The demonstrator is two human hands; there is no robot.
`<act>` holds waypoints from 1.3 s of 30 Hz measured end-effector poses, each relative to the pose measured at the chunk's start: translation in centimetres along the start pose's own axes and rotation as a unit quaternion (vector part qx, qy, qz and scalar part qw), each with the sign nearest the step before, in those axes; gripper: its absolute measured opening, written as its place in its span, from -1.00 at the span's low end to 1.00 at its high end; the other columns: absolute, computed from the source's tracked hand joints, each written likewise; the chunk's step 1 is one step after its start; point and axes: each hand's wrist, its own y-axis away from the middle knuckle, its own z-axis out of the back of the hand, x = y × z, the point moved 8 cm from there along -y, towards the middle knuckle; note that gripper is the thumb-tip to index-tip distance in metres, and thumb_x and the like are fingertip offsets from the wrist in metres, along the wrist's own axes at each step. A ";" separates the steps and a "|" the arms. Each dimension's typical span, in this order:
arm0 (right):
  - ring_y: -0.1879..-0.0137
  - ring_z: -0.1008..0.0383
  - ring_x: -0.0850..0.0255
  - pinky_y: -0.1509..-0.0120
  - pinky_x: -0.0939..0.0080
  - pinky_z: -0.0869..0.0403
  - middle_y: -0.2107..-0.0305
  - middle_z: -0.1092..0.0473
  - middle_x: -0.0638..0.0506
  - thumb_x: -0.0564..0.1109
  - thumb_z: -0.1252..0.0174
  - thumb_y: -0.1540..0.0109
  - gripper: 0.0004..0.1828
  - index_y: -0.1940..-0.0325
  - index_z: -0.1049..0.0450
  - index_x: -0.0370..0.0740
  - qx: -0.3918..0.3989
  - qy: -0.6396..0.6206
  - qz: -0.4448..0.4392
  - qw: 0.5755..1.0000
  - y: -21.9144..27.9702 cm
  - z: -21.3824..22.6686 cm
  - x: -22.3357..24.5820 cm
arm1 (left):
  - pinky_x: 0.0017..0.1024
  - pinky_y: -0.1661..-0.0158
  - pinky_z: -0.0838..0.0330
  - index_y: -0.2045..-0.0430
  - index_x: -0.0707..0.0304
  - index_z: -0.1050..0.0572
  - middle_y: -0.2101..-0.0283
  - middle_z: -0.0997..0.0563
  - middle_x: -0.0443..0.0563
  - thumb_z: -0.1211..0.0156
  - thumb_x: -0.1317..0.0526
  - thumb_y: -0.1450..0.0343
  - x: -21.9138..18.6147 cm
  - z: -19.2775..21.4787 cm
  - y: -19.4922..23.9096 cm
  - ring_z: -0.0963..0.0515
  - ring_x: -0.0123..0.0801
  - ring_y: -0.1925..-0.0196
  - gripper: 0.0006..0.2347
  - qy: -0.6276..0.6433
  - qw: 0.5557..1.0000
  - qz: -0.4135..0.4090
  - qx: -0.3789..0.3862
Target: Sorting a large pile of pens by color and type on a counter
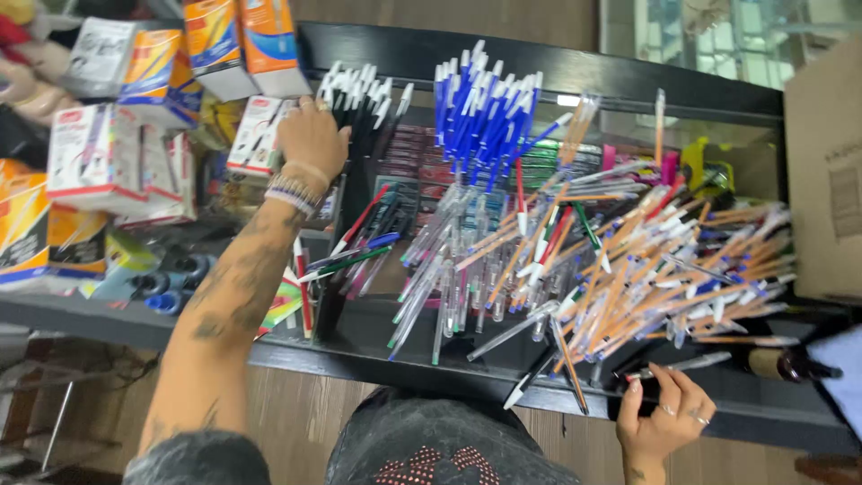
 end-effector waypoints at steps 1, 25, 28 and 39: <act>-0.14 -0.41 -0.24 -0.30 -0.18 -0.43 -0.06 -0.49 -0.25 -0.01 -0.11 -0.50 -0.61 -0.11 -0.67 -0.40 0.001 0.001 0.002 1.000 0.1 -0.2 -0.2 | -0.07 0.14 -0.50 -0.12 0.17 -0.52 -0.04 -0.56 0.06 -0.28 -0.27 -0.44 -0.5 2.8 1.5 -0.61 0.00 0.00 -0.44 -0.001 0.999 -0.024 -0.045; -0.09 -0.43 -0.12 -0.23 -0.06 -0.40 0.02 -0.53 -0.15 0.01 -0.10 -0.44 -0.64 -0.06 -0.65 -0.31 -0.001 -0.011 -0.028 1.000 -0.3 0.1 -0.5 | 0.05 0.15 -0.64 0.17 -0.05 -0.66 0.07 -0.59 0.02 -0.07 0.32 -0.52 -27.6 11.3 12.0 -0.68 -0.05 0.09 -0.79 0.259 0.891 -0.309 0.208; -0.08 -0.44 -0.12 -0.22 -0.07 -0.40 0.04 -0.54 -0.15 -0.01 -0.09 -0.44 -0.65 -0.04 -0.65 -0.31 -0.009 -0.007 -0.026 1.000 -0.5 0.2 -0.4 | -0.07 0.37 -0.61 0.22 -0.15 -0.67 0.01 -0.64 -0.07 0.02 0.46 -0.45 -26.2 11.9 14.1 -0.70 -0.09 0.12 -0.65 0.276 0.880 -0.341 0.183; 0.00 -0.44 -0.11 -0.15 -0.08 -0.39 0.09 -0.54 -0.13 -0.03 -0.09 -0.43 -0.69 -0.01 -0.63 -0.28 -0.008 -0.016 -0.017 1.000 -1.3 0.3 -0.1 | 0.09 0.48 -0.50 0.01 -0.02 -0.61 0.13 -0.56 -0.01 0.03 0.29 -0.49 -19.7 16.5 21.1 -0.65 0.06 0.16 -0.71 0.312 0.869 -0.359 0.138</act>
